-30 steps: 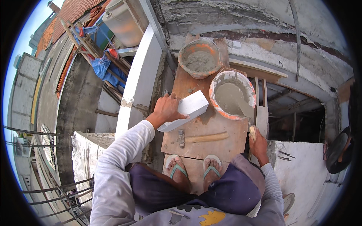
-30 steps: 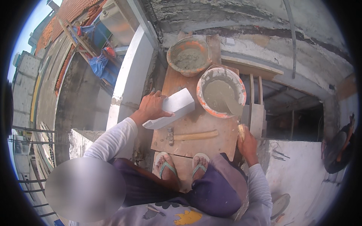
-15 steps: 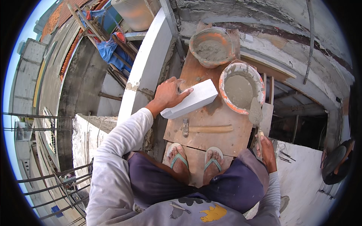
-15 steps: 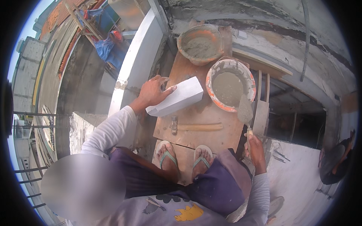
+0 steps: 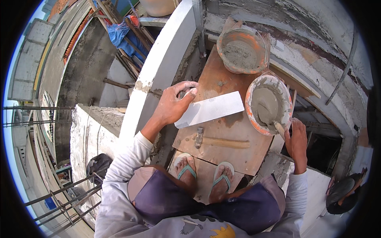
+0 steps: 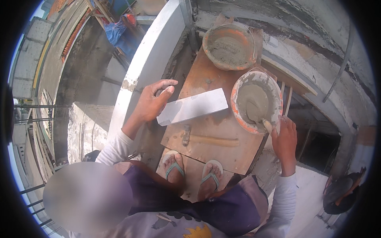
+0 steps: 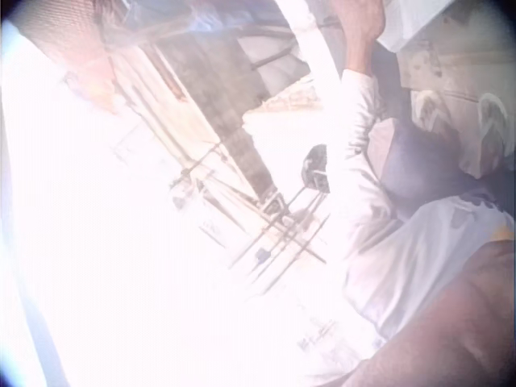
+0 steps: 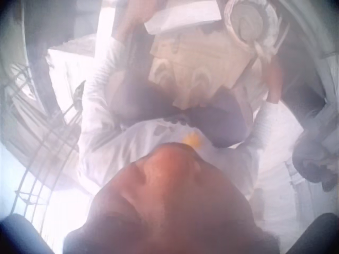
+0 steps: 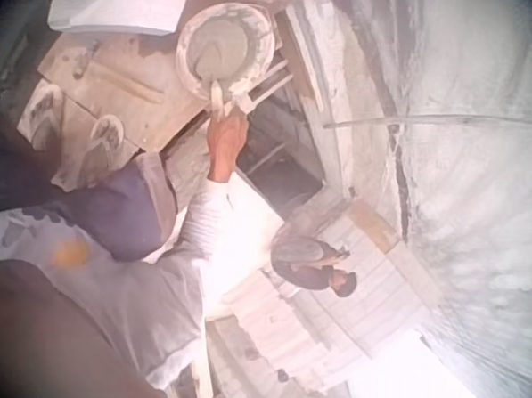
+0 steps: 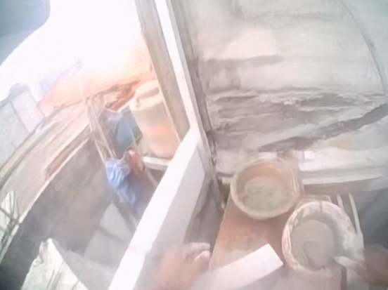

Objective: The person applies cement to a white block using a trowel, positions it on a wall, and uses a string line to align it. They handle buckets of cement, a trowel, and a string line while working on a construction site.

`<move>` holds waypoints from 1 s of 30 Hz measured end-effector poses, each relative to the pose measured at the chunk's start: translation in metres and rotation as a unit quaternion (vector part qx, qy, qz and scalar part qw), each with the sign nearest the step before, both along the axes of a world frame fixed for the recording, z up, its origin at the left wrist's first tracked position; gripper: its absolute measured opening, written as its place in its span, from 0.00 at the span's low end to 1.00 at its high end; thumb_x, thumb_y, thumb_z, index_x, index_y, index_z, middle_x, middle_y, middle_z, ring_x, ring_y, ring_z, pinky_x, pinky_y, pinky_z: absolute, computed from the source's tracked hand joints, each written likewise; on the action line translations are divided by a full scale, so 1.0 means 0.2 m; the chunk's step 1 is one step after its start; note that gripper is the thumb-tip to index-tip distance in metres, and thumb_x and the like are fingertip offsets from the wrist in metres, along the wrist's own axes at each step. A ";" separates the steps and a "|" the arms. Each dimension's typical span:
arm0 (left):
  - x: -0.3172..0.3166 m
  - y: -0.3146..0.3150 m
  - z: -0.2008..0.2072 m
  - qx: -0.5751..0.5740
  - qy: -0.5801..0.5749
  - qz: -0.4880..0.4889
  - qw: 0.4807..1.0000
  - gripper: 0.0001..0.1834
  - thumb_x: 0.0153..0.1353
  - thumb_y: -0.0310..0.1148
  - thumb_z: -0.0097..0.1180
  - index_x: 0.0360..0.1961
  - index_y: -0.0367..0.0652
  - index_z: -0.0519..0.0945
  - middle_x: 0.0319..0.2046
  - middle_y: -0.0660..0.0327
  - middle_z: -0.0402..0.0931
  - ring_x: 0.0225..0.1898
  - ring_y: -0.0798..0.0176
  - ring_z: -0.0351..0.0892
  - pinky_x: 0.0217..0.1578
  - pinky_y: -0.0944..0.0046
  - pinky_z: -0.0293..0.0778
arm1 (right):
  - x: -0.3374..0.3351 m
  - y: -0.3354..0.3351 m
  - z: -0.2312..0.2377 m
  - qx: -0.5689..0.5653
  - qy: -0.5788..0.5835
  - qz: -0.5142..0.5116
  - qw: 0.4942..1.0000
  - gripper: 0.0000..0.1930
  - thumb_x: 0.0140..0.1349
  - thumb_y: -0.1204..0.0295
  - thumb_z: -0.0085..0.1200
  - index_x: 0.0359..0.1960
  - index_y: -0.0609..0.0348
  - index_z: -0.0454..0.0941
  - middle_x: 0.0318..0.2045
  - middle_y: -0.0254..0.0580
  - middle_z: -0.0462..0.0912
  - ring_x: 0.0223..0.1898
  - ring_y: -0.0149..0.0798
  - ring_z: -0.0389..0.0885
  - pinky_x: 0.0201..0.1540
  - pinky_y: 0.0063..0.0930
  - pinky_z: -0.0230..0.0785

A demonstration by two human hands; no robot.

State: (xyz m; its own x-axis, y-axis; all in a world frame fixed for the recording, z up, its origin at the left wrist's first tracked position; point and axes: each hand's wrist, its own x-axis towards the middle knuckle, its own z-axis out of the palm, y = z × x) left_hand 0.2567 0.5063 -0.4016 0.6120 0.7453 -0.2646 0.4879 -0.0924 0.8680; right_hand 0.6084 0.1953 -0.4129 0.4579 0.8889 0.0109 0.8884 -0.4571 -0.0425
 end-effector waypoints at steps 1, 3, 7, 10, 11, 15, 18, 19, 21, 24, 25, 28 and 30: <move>-0.07 -0.06 0.03 -0.059 -0.023 0.013 0.998 0.25 0.72 0.49 0.53 0.56 0.39 0.84 0.22 0.67 0.71 0.23 0.74 0.69 0.27 0.66 0.69 | -0.08 0.24 0.08 0.048 0.082 0.025 0.995 0.21 0.71 0.72 0.52 0.64 0.65 0.73 0.59 0.58 0.79 0.61 0.58 0.77 0.66 0.46 0.67; -0.23 -0.11 -0.02 -0.079 -0.087 0.007 0.993 0.24 0.72 0.47 0.53 0.57 0.39 0.83 0.31 0.63 0.78 0.29 0.71 0.72 0.37 0.65 0.72 | -0.27 0.75 0.15 0.114 0.270 0.100 0.951 0.22 0.74 0.72 0.48 0.67 0.66 0.70 0.61 0.56 0.80 0.63 0.53 0.78 0.68 0.42 0.66; -0.44 -0.23 -0.07 -0.201 -0.108 0.024 0.973 0.23 0.73 0.45 0.52 0.58 0.39 0.82 0.39 0.60 0.82 0.36 0.69 0.75 0.45 0.64 0.73 | -0.64 1.66 -0.26 0.025 0.628 0.068 0.775 0.25 0.73 0.75 0.39 0.70 0.70 0.64 0.60 0.52 0.82 0.62 0.46 0.80 0.67 0.35 0.68; -0.51 -0.32 -0.15 -0.185 -0.169 0.011 0.968 0.23 0.74 0.45 0.52 0.59 0.39 0.82 0.36 0.63 0.80 0.32 0.70 0.77 0.42 0.65 0.74 | -0.70 2.18 -0.81 -0.053 0.644 -0.024 0.762 0.25 0.78 0.70 0.39 0.73 0.68 0.59 0.66 0.53 0.75 0.66 0.50 0.75 0.68 0.39 0.71; -0.53 -0.33 -0.17 -0.205 -0.180 0.005 0.962 0.23 0.74 0.44 0.53 0.59 0.39 0.82 0.35 0.63 0.80 0.32 0.69 0.77 0.42 0.65 0.74 | -0.66 2.31 -1.01 -0.067 0.611 -0.051 0.787 0.24 0.76 0.70 0.43 0.70 0.67 0.62 0.64 0.52 0.76 0.64 0.50 0.77 0.67 0.41 0.71; -0.66 -0.40 -0.16 -0.275 -0.171 0.025 0.946 0.23 0.71 0.39 0.57 0.62 0.38 0.80 0.30 0.64 0.76 0.34 0.69 0.77 0.47 0.64 0.74 | -0.73 2.55 -1.39 -0.006 0.682 -0.171 0.711 0.20 0.72 0.69 0.51 0.62 0.62 0.69 0.58 0.48 0.80 0.58 0.50 0.80 0.64 0.47 0.73; -0.73 -0.43 -0.18 -0.304 -0.187 0.059 0.932 0.24 0.70 0.39 0.58 0.62 0.38 0.79 0.28 0.65 0.74 0.33 0.70 0.75 0.46 0.65 0.74 | -0.80 2.59 -1.50 0.051 0.717 -0.180 0.672 0.19 0.72 0.71 0.48 0.61 0.65 0.69 0.59 0.53 0.79 0.58 0.54 0.80 0.65 0.51 0.72; -0.74 -0.45 -0.18 -0.302 -0.189 0.075 0.931 0.24 0.70 0.39 0.58 0.62 0.38 0.79 0.28 0.65 0.74 0.32 0.71 0.74 0.45 0.65 0.73 | -0.87 2.60 -1.46 0.044 0.724 -0.178 0.664 0.18 0.72 0.72 0.47 0.61 0.65 0.68 0.59 0.55 0.78 0.58 0.54 0.80 0.66 0.52 0.71; -0.78 -0.46 -0.17 -0.301 -0.193 0.102 0.928 0.24 0.70 0.39 0.58 0.63 0.38 0.79 0.28 0.65 0.73 0.32 0.71 0.73 0.45 0.66 0.73 | -0.95 2.59 -1.33 0.015 0.729 -0.177 0.661 0.23 0.71 0.75 0.43 0.66 0.72 0.64 0.64 0.59 0.74 0.62 0.54 0.78 0.66 0.47 0.73; -0.79 -0.44 -0.16 -0.302 -0.193 0.099 0.928 0.25 0.70 0.42 0.57 0.63 0.38 0.79 0.30 0.65 0.74 0.31 0.72 0.74 0.37 0.68 0.73 | -0.91 2.59 -1.25 0.007 0.712 -0.200 0.673 0.25 0.70 0.77 0.42 0.67 0.75 0.63 0.65 0.60 0.73 0.62 0.53 0.79 0.62 0.42 0.77; -0.80 -0.44 -0.18 -0.300 -0.191 0.096 0.930 0.26 0.71 0.45 0.56 0.63 0.38 0.79 0.32 0.65 0.74 0.31 0.73 0.75 0.31 0.71 0.72 | -0.90 2.59 -1.25 0.004 0.702 -0.210 0.680 0.24 0.70 0.77 0.42 0.67 0.75 0.64 0.64 0.60 0.74 0.61 0.53 0.80 0.60 0.41 0.79; -0.80 -0.45 -0.23 -0.274 -0.201 0.091 0.936 0.28 0.72 0.48 0.55 0.63 0.39 0.79 0.33 0.65 0.74 0.30 0.74 0.76 0.24 0.74 0.71 | -0.90 2.60 -1.29 0.021 0.715 -0.197 0.670 0.21 0.72 0.75 0.43 0.64 0.69 0.66 0.56 0.57 0.77 0.56 0.53 0.81 0.54 0.44 0.83; -0.79 -0.44 -0.23 -0.270 -0.201 0.086 0.938 0.28 0.72 0.48 0.55 0.63 0.39 0.78 0.33 0.65 0.74 0.30 0.74 0.76 0.23 0.74 0.71 | -0.86 2.61 -1.34 0.007 0.708 -0.207 0.675 0.20 0.71 0.76 0.43 0.63 0.70 0.67 0.55 0.57 0.77 0.54 0.53 0.81 0.55 0.45 0.83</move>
